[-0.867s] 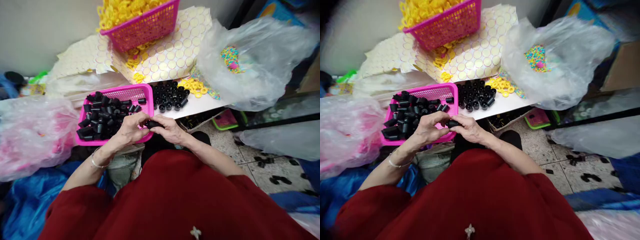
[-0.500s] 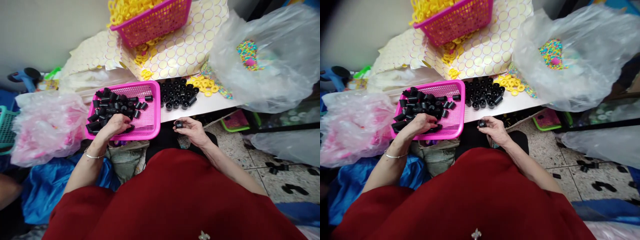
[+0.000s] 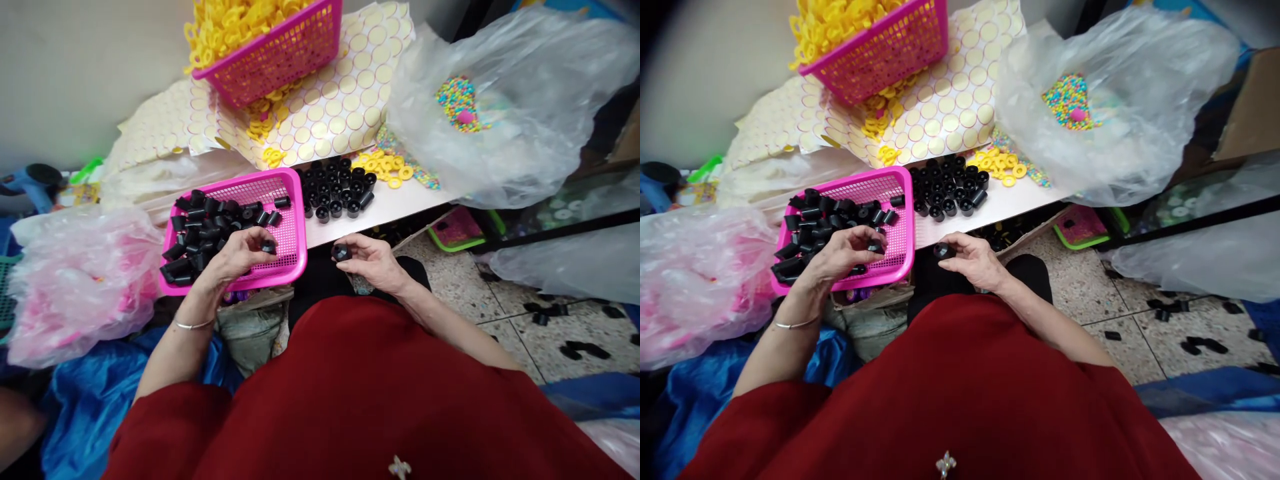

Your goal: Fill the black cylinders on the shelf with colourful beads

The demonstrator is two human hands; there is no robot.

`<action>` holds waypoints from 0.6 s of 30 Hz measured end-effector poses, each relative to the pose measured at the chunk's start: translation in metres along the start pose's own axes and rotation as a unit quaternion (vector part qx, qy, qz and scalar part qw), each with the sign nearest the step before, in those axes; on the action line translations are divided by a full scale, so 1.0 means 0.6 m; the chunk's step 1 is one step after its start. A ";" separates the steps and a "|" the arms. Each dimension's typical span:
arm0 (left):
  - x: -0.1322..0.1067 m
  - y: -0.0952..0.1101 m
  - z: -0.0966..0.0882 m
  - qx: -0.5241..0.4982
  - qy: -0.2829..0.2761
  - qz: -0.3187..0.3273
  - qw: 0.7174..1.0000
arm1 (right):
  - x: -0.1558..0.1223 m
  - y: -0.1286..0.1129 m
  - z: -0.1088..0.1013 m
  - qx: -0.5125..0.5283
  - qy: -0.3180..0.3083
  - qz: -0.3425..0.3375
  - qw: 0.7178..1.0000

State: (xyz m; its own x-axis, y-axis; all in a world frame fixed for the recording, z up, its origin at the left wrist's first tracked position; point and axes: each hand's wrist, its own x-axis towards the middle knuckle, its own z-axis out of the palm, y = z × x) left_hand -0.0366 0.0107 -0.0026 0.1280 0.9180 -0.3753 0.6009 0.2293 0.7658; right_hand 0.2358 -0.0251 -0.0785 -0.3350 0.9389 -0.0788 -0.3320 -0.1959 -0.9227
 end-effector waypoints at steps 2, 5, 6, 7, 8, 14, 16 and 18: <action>-0.007 0.016 0.015 -0.136 -0.007 0.010 0.991 | 0.002 -0.008 0.008 0.014 -0.007 -0.007 1.000; 0.001 0.017 0.025 -0.130 0.005 -0.011 0.991 | 0.004 -0.010 0.015 0.035 -0.007 -0.008 0.999; 0.008 0.011 0.023 -0.095 0.019 -0.023 0.995 | 0.004 -0.008 0.014 0.037 0.000 -0.006 0.999; 0.017 0.003 0.018 -0.058 0.037 -0.036 0.997 | 0.003 -0.006 0.012 0.035 0.009 -0.003 0.999; 0.025 -0.006 0.012 -0.028 0.059 -0.050 0.997 | 0.002 -0.003 0.009 0.033 0.019 0.001 0.999; 0.054 -0.031 -0.024 0.023 0.129 -0.130 0.983 | -0.007 0.009 -0.008 0.020 0.050 0.019 0.998; 0.056 -0.029 -0.024 0.150 0.117 -0.113 0.975 | -0.009 0.010 -0.008 0.017 0.050 0.017 0.998; 0.060 -0.028 -0.017 0.315 0.108 -0.095 0.938 | -0.010 0.009 -0.008 0.015 0.050 0.015 0.999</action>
State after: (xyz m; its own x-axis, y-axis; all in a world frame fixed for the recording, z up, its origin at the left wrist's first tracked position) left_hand -0.0504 0.0430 -0.0236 -0.1494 0.9397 -0.3076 0.9524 0.2203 0.2106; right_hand 0.2400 -0.0306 -0.0849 -0.2552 0.9560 -0.1449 -0.3504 -0.2311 -0.9077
